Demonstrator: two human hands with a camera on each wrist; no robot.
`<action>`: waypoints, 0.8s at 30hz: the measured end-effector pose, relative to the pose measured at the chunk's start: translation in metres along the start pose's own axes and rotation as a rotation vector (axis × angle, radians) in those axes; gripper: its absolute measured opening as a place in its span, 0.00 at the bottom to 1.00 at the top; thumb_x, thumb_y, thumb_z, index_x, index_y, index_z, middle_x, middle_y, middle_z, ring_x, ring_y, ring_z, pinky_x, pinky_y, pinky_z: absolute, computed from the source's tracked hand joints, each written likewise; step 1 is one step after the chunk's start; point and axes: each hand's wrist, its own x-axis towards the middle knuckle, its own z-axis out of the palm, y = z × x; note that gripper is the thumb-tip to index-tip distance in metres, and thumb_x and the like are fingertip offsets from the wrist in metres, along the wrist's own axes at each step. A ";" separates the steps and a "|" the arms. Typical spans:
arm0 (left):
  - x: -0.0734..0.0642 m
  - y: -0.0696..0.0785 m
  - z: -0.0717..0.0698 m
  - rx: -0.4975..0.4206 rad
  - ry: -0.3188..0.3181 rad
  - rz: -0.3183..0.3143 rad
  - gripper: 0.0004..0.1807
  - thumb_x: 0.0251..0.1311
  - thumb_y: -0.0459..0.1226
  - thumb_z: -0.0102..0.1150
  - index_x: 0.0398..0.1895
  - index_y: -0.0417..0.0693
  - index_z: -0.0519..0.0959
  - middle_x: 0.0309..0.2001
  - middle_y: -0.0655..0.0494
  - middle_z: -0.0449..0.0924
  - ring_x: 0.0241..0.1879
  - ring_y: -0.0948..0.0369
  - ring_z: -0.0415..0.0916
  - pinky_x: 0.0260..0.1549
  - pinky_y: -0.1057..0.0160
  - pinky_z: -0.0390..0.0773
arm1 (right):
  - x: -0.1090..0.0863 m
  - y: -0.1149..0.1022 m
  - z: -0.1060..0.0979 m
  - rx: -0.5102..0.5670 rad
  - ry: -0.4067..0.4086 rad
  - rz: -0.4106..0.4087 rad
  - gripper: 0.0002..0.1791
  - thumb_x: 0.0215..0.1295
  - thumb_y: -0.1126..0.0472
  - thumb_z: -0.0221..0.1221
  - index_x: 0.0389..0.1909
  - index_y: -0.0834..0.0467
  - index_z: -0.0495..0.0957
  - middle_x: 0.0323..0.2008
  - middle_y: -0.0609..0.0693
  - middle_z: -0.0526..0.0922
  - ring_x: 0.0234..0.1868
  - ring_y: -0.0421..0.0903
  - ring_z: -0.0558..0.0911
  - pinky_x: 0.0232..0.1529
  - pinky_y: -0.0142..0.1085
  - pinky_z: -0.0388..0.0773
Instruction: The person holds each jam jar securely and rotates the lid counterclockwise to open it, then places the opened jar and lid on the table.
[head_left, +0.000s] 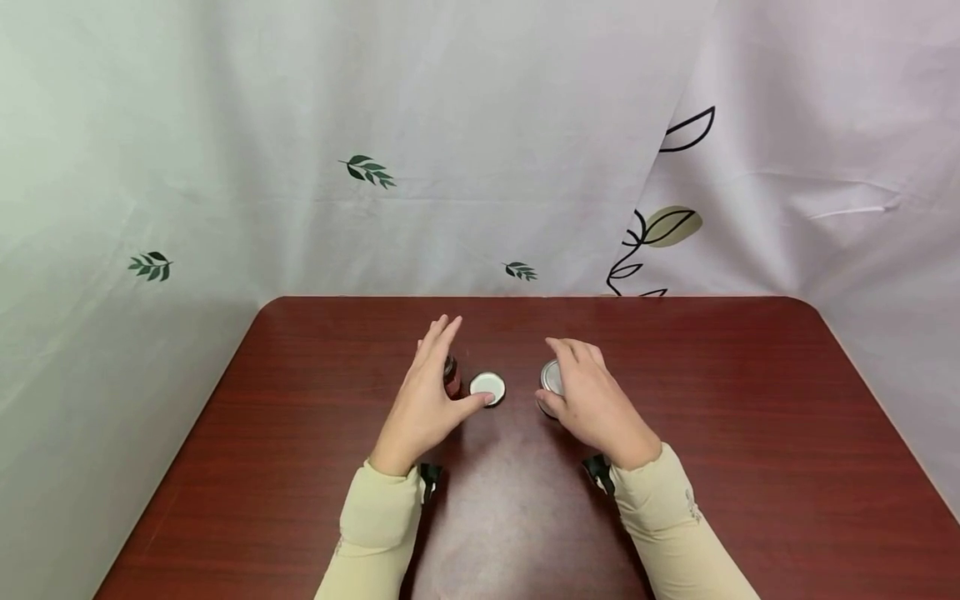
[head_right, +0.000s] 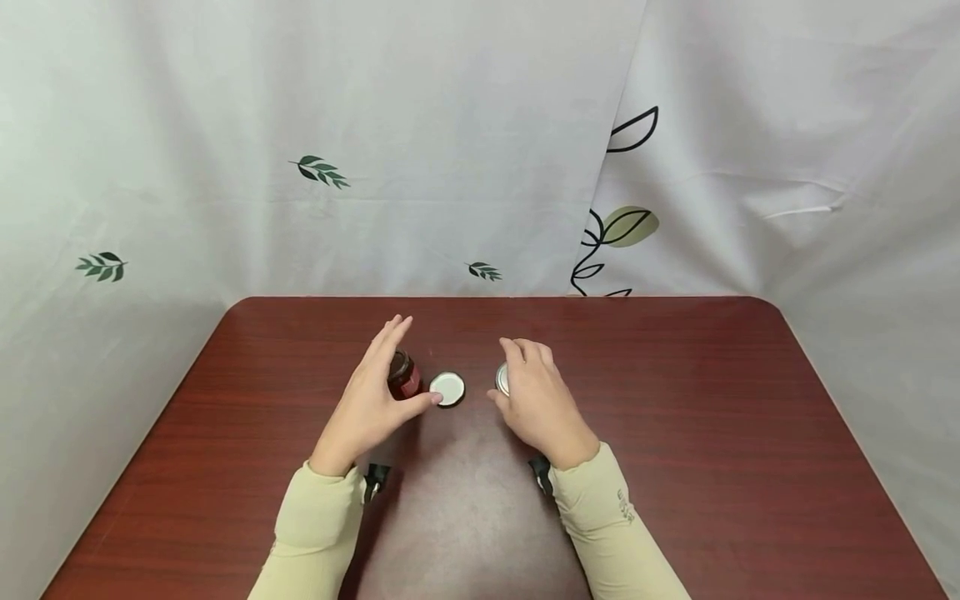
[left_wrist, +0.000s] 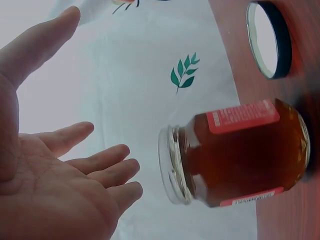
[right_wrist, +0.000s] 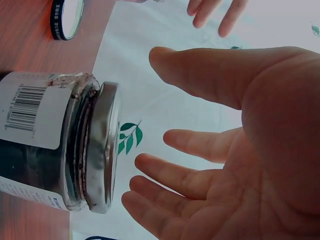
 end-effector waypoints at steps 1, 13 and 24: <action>0.000 0.001 0.001 -0.001 -0.004 0.004 0.57 0.48 0.40 0.80 0.80 0.52 0.54 0.80 0.51 0.47 0.79 0.54 0.40 0.74 0.47 0.43 | 0.000 0.000 0.000 0.000 -0.003 0.002 0.37 0.59 0.63 0.70 0.67 0.70 0.66 0.61 0.67 0.72 0.64 0.66 0.67 0.60 0.54 0.71; -0.001 0.013 0.018 0.008 -0.060 0.015 0.56 0.48 0.42 0.80 0.79 0.54 0.56 0.79 0.53 0.49 0.79 0.54 0.43 0.71 0.44 0.56 | -0.001 0.005 -0.004 0.006 -0.061 0.025 0.40 0.57 0.61 0.72 0.67 0.70 0.66 0.62 0.68 0.71 0.65 0.66 0.67 0.62 0.55 0.70; 0.005 0.016 0.041 -0.012 -0.103 0.044 0.56 0.46 0.39 0.81 0.78 0.47 0.58 0.78 0.47 0.52 0.78 0.51 0.48 0.74 0.48 0.47 | -0.003 0.009 -0.006 -0.003 -0.085 0.041 0.40 0.57 0.60 0.72 0.67 0.70 0.66 0.62 0.68 0.71 0.64 0.67 0.68 0.60 0.55 0.71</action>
